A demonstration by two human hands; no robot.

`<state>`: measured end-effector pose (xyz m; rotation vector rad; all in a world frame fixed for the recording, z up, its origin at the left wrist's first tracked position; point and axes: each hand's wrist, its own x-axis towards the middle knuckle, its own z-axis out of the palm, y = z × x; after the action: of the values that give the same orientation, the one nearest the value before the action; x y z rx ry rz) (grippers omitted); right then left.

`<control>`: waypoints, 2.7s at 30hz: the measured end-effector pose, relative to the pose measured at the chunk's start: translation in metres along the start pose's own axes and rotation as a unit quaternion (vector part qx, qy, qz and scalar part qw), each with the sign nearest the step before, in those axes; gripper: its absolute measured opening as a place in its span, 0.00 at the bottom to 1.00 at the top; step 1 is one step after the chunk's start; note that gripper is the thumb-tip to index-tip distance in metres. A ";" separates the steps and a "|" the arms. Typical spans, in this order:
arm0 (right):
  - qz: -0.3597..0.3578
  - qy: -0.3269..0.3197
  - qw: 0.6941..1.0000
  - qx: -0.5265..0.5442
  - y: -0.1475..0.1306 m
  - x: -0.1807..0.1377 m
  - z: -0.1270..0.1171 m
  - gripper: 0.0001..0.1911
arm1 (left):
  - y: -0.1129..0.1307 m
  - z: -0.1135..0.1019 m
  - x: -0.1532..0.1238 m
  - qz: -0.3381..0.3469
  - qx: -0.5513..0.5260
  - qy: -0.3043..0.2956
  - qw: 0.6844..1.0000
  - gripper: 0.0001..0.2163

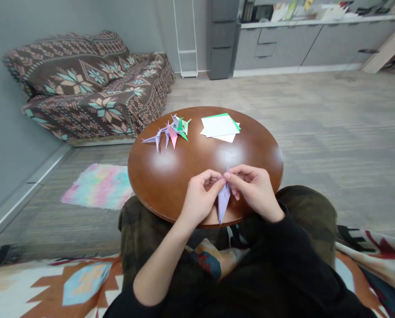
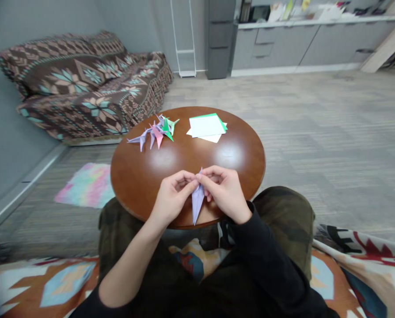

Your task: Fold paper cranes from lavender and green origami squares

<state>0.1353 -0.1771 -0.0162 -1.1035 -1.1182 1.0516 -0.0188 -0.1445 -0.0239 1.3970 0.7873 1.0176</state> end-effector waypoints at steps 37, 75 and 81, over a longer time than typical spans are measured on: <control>-0.102 -0.016 0.983 -0.149 0.000 -0.004 0.002 0.05 | 0.000 -0.004 -0.003 -0.033 -0.076 0.030 0.996 0.11; 0.034 -0.017 0.999 -0.037 0.002 0.001 0.001 0.23 | -0.011 -0.003 0.001 -0.006 -0.157 0.116 0.981 0.09; 0.033 -0.042 0.998 -0.023 0.003 0.002 -0.002 0.18 | -0.011 -0.007 0.001 -0.047 -0.166 0.064 0.983 0.09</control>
<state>0.1376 -0.1752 -0.0189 -1.1480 -1.1855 1.1374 -0.0231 -0.1395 -0.0350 1.0082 0.7315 1.1152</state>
